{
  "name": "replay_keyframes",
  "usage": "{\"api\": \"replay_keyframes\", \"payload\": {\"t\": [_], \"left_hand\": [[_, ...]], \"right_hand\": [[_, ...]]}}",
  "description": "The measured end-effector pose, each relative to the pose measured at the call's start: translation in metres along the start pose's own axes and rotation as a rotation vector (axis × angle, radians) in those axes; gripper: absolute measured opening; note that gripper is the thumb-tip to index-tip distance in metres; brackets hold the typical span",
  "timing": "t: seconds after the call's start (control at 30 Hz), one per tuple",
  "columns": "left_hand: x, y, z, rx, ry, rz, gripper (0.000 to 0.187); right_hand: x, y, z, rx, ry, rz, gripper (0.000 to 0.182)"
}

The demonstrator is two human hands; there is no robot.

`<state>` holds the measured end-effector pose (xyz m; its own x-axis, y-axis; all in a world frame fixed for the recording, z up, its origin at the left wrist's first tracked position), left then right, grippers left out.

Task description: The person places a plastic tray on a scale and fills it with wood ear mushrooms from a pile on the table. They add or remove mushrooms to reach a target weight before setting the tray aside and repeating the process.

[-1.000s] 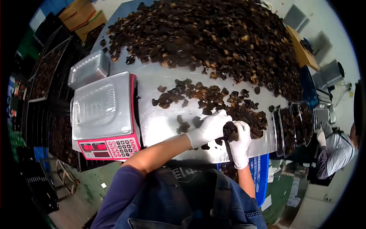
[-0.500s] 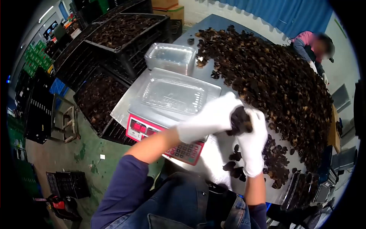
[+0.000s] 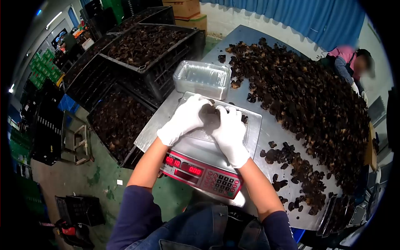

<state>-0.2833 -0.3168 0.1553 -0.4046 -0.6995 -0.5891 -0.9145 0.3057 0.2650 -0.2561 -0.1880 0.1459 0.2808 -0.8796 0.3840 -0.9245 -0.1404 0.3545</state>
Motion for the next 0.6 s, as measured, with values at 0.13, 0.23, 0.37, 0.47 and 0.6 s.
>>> {"api": "replay_keyframes", "payload": {"t": [0.13,0.23,0.37,0.47,0.6], "left_hand": [[-0.005,-0.006,-0.002,0.037,0.08,-0.105,0.071],[-0.011,-0.011,-0.007,0.041,0.028,-0.082,0.083],[-0.012,-0.02,-0.013,0.049,0.083,-0.074,0.087],[-0.009,-0.029,-0.02,0.054,0.083,-0.1,0.088],[-0.003,-0.04,-0.031,0.025,-0.053,-0.094,0.088]], "right_hand": [[-0.003,-0.003,-0.015,0.057,-0.043,0.001,0.072],[-0.005,-0.01,-0.02,0.031,0.027,-0.053,0.074],[-0.006,-0.011,-0.036,0.105,0.041,-0.006,0.082],[-0.012,-0.016,-0.042,0.071,0.104,-0.083,0.075],[0.0,-0.017,-0.045,0.041,0.149,-0.203,0.081]]}}
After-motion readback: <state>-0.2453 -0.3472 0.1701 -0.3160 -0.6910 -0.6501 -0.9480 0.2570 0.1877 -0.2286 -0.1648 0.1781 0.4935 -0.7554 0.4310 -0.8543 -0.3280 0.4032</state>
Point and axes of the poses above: each hand's wrist, its own y-axis towards the middle knuckle, its own z-axis out of the palm, x = y × z, the point moved 8 cm from there along y, towards the middle knuckle, and after that the axes turned 3 degrees about -x, right-handed, at the moved point
